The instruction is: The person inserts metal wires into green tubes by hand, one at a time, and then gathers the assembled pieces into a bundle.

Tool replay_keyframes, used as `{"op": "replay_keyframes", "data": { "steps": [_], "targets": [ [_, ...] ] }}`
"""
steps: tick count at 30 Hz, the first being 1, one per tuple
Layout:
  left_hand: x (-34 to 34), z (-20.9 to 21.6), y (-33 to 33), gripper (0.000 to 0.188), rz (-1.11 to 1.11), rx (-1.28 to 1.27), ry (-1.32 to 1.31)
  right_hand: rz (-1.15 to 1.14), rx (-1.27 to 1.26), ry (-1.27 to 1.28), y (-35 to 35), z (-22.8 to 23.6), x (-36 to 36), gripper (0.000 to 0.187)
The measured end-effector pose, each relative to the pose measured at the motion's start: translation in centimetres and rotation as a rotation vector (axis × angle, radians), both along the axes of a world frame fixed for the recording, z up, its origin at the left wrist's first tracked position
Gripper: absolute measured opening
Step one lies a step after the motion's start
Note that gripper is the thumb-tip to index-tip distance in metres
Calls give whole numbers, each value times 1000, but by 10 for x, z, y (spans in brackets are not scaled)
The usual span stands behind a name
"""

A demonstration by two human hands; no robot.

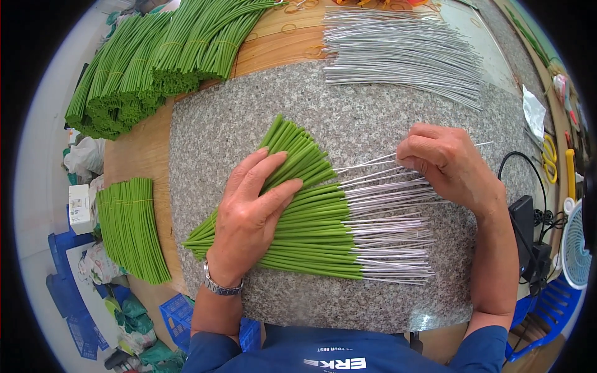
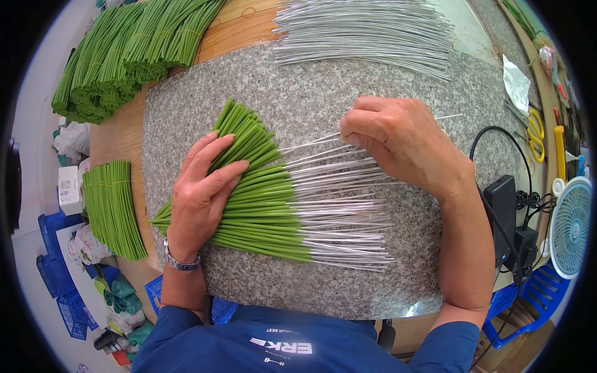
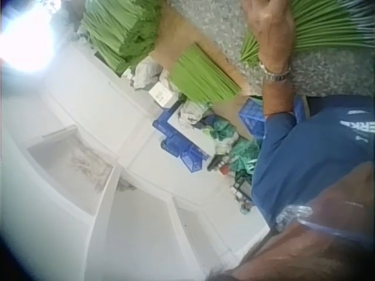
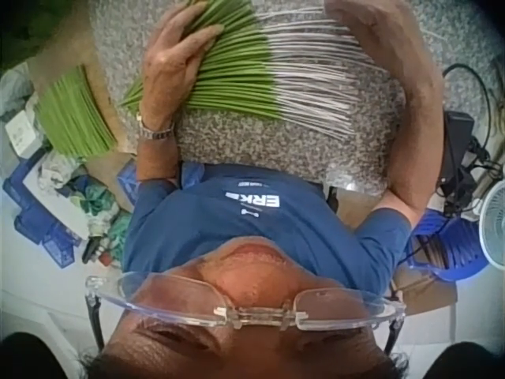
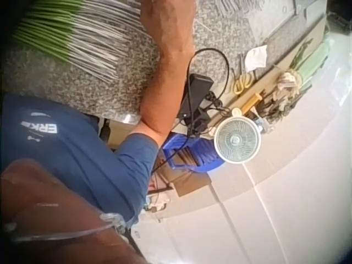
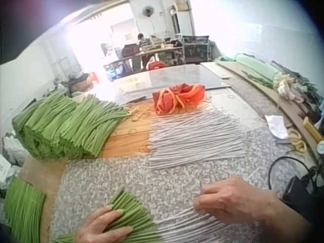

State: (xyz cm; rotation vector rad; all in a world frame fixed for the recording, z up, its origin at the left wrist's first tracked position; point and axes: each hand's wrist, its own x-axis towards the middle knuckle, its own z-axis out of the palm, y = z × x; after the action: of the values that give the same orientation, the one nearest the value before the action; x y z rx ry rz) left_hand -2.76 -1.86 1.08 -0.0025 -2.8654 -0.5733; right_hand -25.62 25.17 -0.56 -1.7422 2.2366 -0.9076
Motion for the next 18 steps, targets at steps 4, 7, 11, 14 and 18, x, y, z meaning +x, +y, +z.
{"op": "replay_keyframes", "data": {
  "steps": [4, 7, 11, 14, 18],
  "targets": [
    [0, -3, 1, 25, -2, 6, 3, 7, -1, -25, 1, -1, 1, 8],
    [0, 0, 2, 25, 0, 6, -1, 16, -16, -3, -2, 0, 5, 8],
    [-1, -1, 0, 27, -26, -17, 31, 22, -67, 178, -18, -1, 23, 9],
    [0, 0, 1, 28, -20, -19, 36, 91, -155, 279, -36, -8, 42, 6],
    [0, 1, 2, 28, 7, -23, 3, 148, -161, 324, -44, -16, 50, 6]
  ]
}}
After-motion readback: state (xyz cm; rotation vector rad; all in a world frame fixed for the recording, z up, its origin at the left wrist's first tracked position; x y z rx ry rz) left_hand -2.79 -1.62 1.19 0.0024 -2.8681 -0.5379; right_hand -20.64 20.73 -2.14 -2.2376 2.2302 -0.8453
